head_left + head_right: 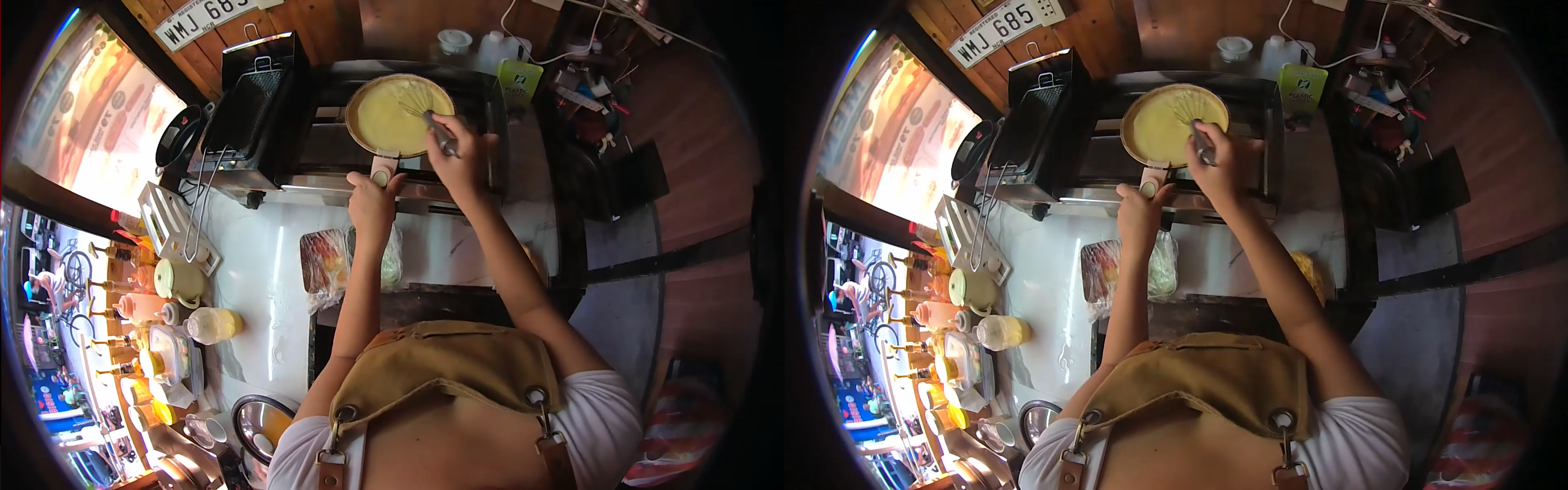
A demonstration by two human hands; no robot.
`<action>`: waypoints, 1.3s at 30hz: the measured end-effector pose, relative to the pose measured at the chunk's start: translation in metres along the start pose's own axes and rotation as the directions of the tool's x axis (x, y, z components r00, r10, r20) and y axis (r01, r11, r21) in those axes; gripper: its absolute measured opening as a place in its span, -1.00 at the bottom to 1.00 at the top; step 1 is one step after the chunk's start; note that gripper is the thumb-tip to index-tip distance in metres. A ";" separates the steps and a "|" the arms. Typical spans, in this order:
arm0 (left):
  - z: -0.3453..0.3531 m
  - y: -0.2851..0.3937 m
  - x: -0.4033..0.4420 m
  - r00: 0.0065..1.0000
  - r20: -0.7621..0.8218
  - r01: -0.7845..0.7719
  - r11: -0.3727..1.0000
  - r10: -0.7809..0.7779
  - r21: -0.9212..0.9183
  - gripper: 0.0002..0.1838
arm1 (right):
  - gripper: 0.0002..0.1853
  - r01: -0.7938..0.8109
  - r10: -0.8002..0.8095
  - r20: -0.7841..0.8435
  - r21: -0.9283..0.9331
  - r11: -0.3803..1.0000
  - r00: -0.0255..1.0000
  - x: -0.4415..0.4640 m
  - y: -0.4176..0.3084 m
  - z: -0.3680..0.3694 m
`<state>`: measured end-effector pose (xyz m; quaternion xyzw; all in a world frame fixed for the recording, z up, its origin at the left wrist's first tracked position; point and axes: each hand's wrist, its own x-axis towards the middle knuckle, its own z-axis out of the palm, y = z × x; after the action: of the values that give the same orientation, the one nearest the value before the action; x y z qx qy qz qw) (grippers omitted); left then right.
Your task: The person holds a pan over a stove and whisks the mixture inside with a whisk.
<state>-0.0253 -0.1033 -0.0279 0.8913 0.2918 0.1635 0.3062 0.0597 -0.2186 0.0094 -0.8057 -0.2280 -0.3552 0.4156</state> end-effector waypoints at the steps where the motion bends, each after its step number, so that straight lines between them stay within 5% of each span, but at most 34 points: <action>1: 0.001 -0.001 0.000 1.000 -0.003 -0.007 1.000 0.007 -0.025 -0.28 | -0.82 -0.032 0.032 0.005 0.031 0.999 0.999 -0.002 0.000 -0.009; 3: 0.003 -0.002 0.000 1.000 -0.006 -0.010 1.000 0.010 -0.020 -0.28 | -0.82 -0.164 0.159 0.074 0.062 0.985 0.984 -0.004 -0.020 -0.036; 7: 0.004 -0.001 0.001 1.000 -0.007 -0.004 1.000 0.004 0.000 -0.28 | -0.83 0.016 -0.046 0.194 0.153 0.988 0.980 -0.010 -0.037 -0.048; 10: 0.002 0.001 -0.001 1.000 -0.005 -0.014 1.000 0.014 0.008 -0.29 | -0.83 0.006 -0.047 0.251 0.165 0.986 0.967 -0.002 -0.020 -0.021; 12: 0.002 0.000 0.000 1.000 -0.002 -0.009 1.000 0.009 0.012 -0.29 | -0.82 -0.129 0.031 0.251 0.382 0.915 0.968 0.002 -0.002 0.004; 15: 0.003 -0.002 0.001 1.000 -0.004 -0.012 1.000 0.013 0.021 -0.28 | -0.82 -0.123 0.035 0.237 0.368 0.922 0.971 0.009 0.004 0.014; 19: 0.002 -0.001 0.001 1.000 0.003 0.002 1.000 -0.002 0.024 -0.27 | -0.83 0.043 -0.155 0.302 0.347 0.937 0.940 0.019 0.004 -0.012; 20: 0.003 -0.002 0.002 1.000 -0.007 -0.006 1.000 0.006 0.017 -0.27 | -0.81 -0.056 -0.118 0.432 0.369 0.928 0.894 0.024 0.009 -0.021; 23: 0.002 -0.001 0.001 1.000 0.002 0.003 1.000 -0.003 0.003 -0.26 | -0.80 -0.207 -0.100 0.503 0.517 0.831 0.859 0.036 0.020 -0.044; 25: 0.001 -0.001 0.001 1.000 0.018 0.021 1.000 -0.021 -0.002 -0.26 | -0.81 -0.259 -0.053 0.563 0.458 0.851 0.825 0.049 0.023 -0.065; 29: 0.000 -0.001 0.002 0.999 0.035 0.037 0.999 -0.036 -0.039 -0.25 | -0.83 -0.294 0.034 0.557 0.384 0.875 0.830 0.059 0.036 -0.071; 32: -0.001 0.001 0.001 0.998 0.047 0.042 0.998 -0.040 -0.046 -0.25 | -0.84 -0.160 -0.020 0.412 0.398 0.903 0.911 0.053 0.042 -0.047; 39: 0.000 0.000 0.001 0.998 0.038 0.041 0.999 -0.040 -0.033 -0.26 | -0.81 -0.206 -0.093 0.507 0.503 0.840 0.857 0.041 0.040 -0.041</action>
<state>-0.0247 -0.1028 -0.0275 0.8827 0.3013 0.1456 0.3298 0.0966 -0.2717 0.0370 -0.7268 -0.3957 -0.0365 0.5602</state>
